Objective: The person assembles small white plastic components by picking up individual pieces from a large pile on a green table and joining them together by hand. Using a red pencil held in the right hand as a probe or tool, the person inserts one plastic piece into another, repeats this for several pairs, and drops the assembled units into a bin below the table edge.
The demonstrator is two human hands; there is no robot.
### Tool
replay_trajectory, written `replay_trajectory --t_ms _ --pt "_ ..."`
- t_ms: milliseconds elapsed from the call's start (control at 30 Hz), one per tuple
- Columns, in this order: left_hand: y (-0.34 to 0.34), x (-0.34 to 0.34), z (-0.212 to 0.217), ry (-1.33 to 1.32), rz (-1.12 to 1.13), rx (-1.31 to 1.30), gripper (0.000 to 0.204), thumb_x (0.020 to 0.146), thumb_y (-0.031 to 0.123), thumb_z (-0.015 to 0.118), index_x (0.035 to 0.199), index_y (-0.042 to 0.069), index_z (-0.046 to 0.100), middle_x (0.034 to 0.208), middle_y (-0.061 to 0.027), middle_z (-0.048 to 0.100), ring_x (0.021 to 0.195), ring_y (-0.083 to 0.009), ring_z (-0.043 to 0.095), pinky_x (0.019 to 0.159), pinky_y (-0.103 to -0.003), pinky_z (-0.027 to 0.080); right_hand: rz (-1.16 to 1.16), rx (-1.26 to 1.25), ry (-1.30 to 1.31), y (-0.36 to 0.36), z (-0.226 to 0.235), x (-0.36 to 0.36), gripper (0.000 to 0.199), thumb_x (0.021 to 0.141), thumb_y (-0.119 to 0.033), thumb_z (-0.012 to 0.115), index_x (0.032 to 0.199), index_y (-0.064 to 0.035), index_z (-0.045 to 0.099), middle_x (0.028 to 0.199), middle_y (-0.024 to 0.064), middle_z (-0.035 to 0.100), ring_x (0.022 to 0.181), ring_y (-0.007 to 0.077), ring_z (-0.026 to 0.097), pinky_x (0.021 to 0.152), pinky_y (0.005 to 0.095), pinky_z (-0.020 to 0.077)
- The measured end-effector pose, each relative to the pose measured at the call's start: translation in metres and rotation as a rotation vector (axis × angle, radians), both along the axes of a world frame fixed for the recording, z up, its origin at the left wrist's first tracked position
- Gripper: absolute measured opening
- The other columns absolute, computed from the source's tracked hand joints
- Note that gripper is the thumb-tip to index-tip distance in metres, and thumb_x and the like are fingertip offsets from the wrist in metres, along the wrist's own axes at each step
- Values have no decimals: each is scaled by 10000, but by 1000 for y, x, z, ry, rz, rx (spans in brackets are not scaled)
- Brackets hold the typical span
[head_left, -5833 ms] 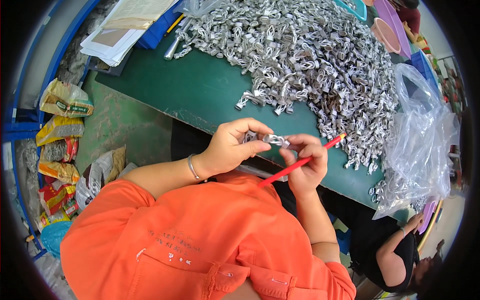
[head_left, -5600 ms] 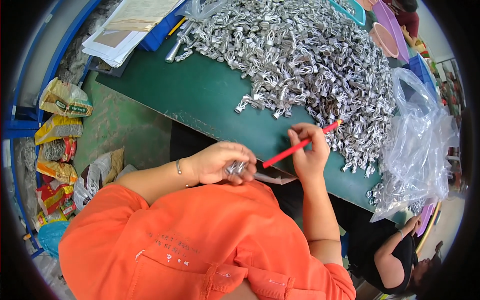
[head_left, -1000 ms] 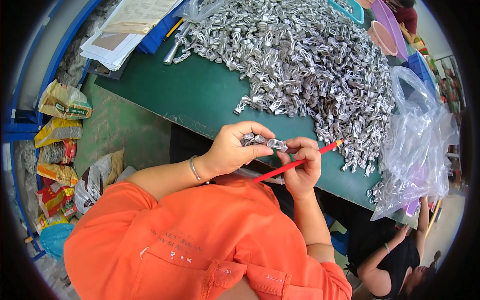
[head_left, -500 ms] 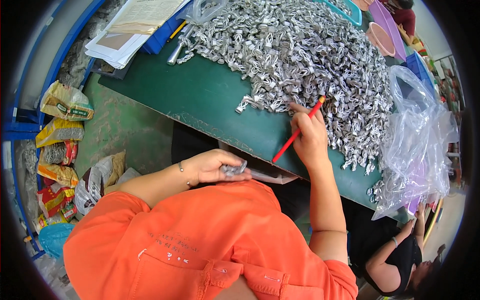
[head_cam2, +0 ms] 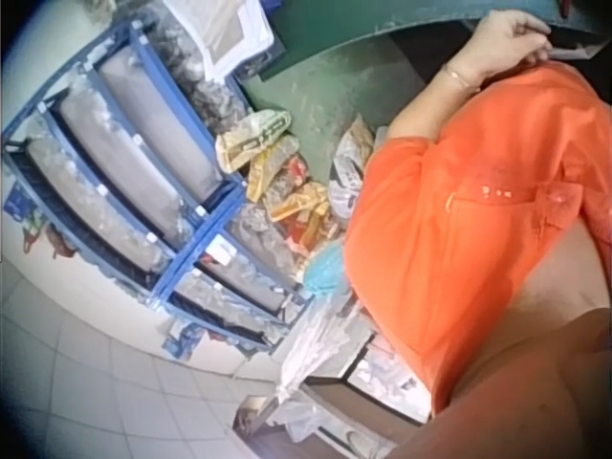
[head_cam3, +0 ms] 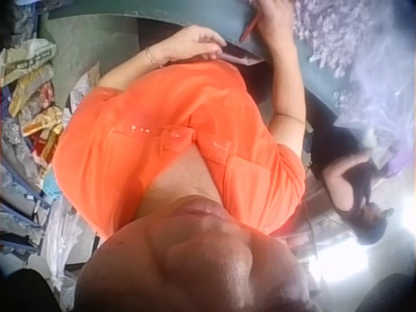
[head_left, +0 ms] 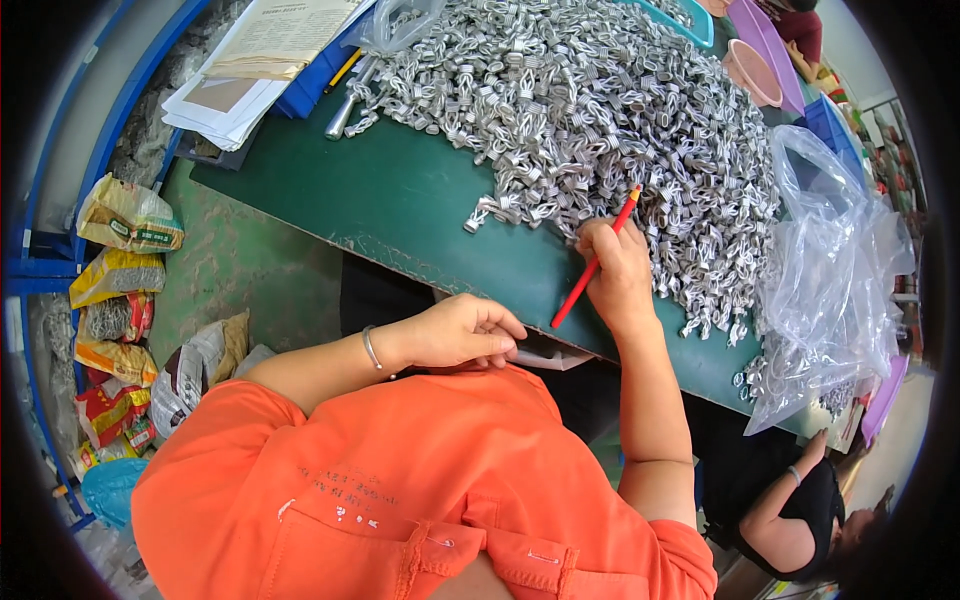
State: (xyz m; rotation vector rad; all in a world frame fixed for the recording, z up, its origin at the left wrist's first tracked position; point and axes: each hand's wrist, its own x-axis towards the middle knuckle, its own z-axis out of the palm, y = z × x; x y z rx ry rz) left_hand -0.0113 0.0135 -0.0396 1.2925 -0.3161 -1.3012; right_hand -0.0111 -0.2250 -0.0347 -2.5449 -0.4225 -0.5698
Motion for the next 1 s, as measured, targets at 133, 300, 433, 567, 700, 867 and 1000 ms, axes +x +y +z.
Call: replay_trajectory --t_ms 133,300,433,567,700,867,1000 --pt "-3 5 17 -130 221 11 203 876 52 569 1059 -27 533 841 -66 607 680 -104 610 583 -212 498 -12 733 321 15 1 -21 196 786 94 558 829 -48 430 838 113 584 719 248 590 632 311 469" --pt "-10 8 17 -104 510 -200 310 864 16 583 1150 -48 481 870 -84 596 717 -126 607 634 -245 526 92 1450 687 29 15 -43 206 830 100 534 863 -46 392 928 143 582 765 200 646 622 261 542" --pt "-14 7 26 -157 523 -233 192 849 -8 592 1035 -52 567 873 -76 599 726 -121 609 656 -235 521 148 1486 630 36 11 -51 211 825 107 536 846 -47 394 948 155 579 839 202 634 687 274 552" --pt "-15 5 25 -244 487 -327 181 840 -32 591 1019 -57 578 870 -78 585 740 -122 605 663 -238 518 124 1229 365 38 -1 -56 270 775 146 579 827 -47 398 959 145 570 895 196 612 716 278 548" --pt "-14 5 21 -324 464 -362 175 838 -44 587 1012 -62 581 911 -87 565 787 -130 601 695 -247 516 121 863 70 39 -1 -56 303 706 154 639 796 -35 420 931 150 575 831 227 619 684 307 538" --pt "-13 10 20 -91 573 -345 171 889 7 522 1052 -37 551 952 -92 559 866 -166 596 736 -300 523 242 730 68 34 15 -53 263 662 66 720 751 -43 498 817 138 646 727 239 616 625 314 483" --pt "-8 15 14 409 663 -389 132 931 92 451 1032 36 516 903 -71 549 817 -174 570 665 -329 509 -165 368 -68 25 8 -20 244 681 79 675 795 -36 492 832 121 626 739 280 589 651 340 468"
